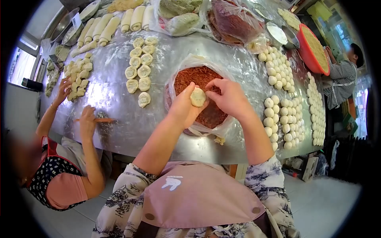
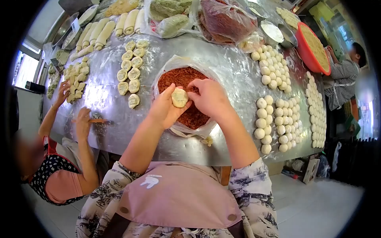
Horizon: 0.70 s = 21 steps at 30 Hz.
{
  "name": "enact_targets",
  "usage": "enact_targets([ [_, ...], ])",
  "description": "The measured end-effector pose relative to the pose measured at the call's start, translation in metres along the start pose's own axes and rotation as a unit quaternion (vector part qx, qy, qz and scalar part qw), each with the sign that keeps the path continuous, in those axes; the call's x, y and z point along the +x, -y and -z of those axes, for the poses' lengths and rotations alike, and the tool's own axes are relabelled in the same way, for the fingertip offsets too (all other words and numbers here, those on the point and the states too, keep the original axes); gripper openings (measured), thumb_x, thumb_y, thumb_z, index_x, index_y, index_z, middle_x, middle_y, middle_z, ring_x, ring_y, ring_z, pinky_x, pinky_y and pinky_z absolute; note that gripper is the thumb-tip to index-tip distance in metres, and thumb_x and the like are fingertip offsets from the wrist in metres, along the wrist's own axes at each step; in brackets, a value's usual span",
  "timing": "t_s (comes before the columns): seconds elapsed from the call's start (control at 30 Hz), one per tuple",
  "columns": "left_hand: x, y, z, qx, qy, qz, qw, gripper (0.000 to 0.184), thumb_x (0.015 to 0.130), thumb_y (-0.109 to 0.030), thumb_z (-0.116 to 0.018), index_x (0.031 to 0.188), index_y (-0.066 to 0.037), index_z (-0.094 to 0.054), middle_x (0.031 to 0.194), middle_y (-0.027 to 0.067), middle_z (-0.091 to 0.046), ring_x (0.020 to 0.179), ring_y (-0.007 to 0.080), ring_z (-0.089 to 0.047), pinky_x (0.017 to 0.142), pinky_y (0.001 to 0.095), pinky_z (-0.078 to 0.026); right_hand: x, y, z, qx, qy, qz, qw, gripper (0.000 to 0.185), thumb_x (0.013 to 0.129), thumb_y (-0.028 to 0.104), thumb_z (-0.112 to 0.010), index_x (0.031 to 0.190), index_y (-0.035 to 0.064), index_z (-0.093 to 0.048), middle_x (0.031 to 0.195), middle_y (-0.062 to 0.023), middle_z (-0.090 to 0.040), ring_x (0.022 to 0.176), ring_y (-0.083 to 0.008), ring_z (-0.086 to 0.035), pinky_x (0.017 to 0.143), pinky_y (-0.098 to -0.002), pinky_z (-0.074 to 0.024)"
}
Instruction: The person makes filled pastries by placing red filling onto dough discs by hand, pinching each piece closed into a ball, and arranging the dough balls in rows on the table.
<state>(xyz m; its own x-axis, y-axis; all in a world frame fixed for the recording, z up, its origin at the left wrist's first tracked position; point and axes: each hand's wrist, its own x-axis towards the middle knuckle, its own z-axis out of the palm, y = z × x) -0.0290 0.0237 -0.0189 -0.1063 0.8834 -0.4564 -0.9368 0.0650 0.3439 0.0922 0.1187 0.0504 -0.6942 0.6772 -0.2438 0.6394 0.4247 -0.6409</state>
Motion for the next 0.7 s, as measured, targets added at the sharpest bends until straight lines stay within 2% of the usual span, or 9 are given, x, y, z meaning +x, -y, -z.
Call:
enact_targets([
  [0.1, 0.000, 0.005, -0.009, 0.030, 0.021, 0.008, 0.999, 0.037, 0.104, -0.031, -0.027, 0.121, -0.004, -0.046, 0.115, 0.0093, -0.054, 0.102, 0.0198, -0.055, 0.098, 0.0391, -0.042, 0.001, -0.002, -0.011, 0.028, -0.020, 0.092, 0.995, 0.025, 0.078, 0.017, -0.067, 0.100, 0.0043, -0.066, 0.093, -0.0178, -0.064, 0.088, -0.0343, -0.061, 0.080, -0.0408, -0.0481],
  [0.13, -0.001, 0.006, -0.008, 0.045, 0.029, 0.009, 0.999, 0.037, 0.104, -0.030, -0.027, 0.122, -0.004, -0.045, 0.117, 0.0096, -0.054, 0.104, 0.0200, -0.055, 0.099, 0.0387, -0.042, -0.002, 0.002, -0.012, -0.001, -0.040, 0.103, 0.994, 0.028, 0.077, 0.015, -0.068, 0.103, 0.0060, -0.066, 0.096, -0.0175, -0.064, 0.091, -0.0334, -0.061, 0.082, -0.0402, -0.0472],
  [0.23, -0.002, 0.007, -0.010, 0.045, 0.025, 0.006, 0.999, 0.038, 0.104, -0.028, -0.027, 0.127, -0.004, -0.043, 0.124, 0.0109, -0.051, 0.112, 0.0209, -0.051, 0.100, 0.0372, -0.040, -0.002, -0.002, -0.014, 0.044, -0.064, 0.110, 0.991, 0.028, 0.077, 0.013, -0.068, 0.104, 0.0062, -0.065, 0.095, -0.0162, -0.065, 0.087, -0.0320, -0.062, 0.079, -0.0390, -0.0480],
  [0.33, -0.002, 0.009, -0.005, 0.049, 0.040, -0.002, 0.998, 0.039, 0.103, -0.027, -0.030, 0.131, -0.003, -0.041, 0.128, 0.0115, -0.049, 0.115, 0.0208, -0.050, 0.101, 0.0367, -0.040, -0.007, 0.003, -0.007, 0.092, -0.031, 0.063, 0.993, 0.026, 0.077, 0.011, -0.068, 0.102, 0.0054, -0.065, 0.091, -0.0141, -0.067, 0.079, -0.0307, -0.063, 0.074, -0.0367, -0.0488],
  [0.43, 0.000, 0.011, -0.006, 0.036, 0.046, -0.010, 0.998, 0.037, 0.102, -0.026, -0.033, 0.129, -0.003, -0.044, 0.126, 0.0116, -0.050, 0.115, 0.0201, -0.050, 0.103, 0.0369, -0.039, -0.004, -0.007, -0.018, 0.108, -0.067, 0.097, 0.987, 0.023, 0.077, 0.010, -0.067, 0.100, 0.0051, -0.065, 0.083, -0.0102, -0.067, 0.068, -0.0237, -0.061, 0.065, -0.0322, -0.0484],
  [0.53, -0.004, 0.010, -0.010, 0.081, 0.081, -0.048, 0.992, 0.033, 0.102, -0.025, -0.038, 0.124, -0.003, -0.048, 0.121, 0.0112, -0.052, 0.112, 0.0202, -0.051, 0.102, 0.0372, -0.040, -0.002, -0.013, -0.023, 0.193, -0.069, 0.047, 0.978, 0.022, 0.078, 0.010, -0.067, 0.100, 0.0050, -0.066, 0.079, -0.0080, -0.066, 0.062, -0.0166, -0.058, 0.061, -0.0285, -0.0472],
  [0.63, -0.006, 0.008, -0.008, 0.070, -0.002, -0.052, 0.996, 0.029, 0.101, -0.023, -0.041, 0.119, -0.002, -0.051, 0.116, 0.0107, -0.055, 0.107, 0.0206, -0.054, 0.098, 0.0362, -0.044, -0.002, -0.024, -0.021, 0.224, -0.127, 0.036, 0.966, 0.022, 0.080, 0.010, -0.066, 0.101, 0.0053, -0.066, 0.076, -0.0054, -0.066, 0.058, -0.0111, -0.052, 0.057, -0.0258, -0.0449],
  [0.67, -0.005, 0.005, -0.005, 0.053, -0.016, -0.046, 0.997, 0.027, 0.099, -0.022, -0.044, 0.116, -0.002, -0.052, 0.113, 0.0108, -0.057, 0.102, 0.0218, -0.057, 0.094, 0.0353, -0.048, -0.004, -0.025, -0.016, 0.186, -0.097, 0.007, 0.978, 0.022, 0.081, 0.015, -0.066, 0.101, 0.0045, -0.067, 0.088, -0.0086, -0.069, 0.070, -0.0162, -0.061, 0.067, -0.0291, -0.0494],
  [0.7, -0.005, 0.001, -0.002, 0.031, -0.003, -0.036, 0.999, 0.026, 0.099, -0.021, -0.045, 0.116, -0.002, -0.052, 0.111, 0.0103, -0.056, 0.101, 0.0212, -0.056, 0.093, 0.0350, -0.048, -0.005, -0.031, -0.018, 0.131, -0.111, 0.038, 0.984, 0.026, 0.082, 0.018, -0.067, 0.105, 0.0046, -0.066, 0.097, -0.0106, -0.067, 0.081, -0.0199, -0.061, 0.075, -0.0310, -0.0485],
])
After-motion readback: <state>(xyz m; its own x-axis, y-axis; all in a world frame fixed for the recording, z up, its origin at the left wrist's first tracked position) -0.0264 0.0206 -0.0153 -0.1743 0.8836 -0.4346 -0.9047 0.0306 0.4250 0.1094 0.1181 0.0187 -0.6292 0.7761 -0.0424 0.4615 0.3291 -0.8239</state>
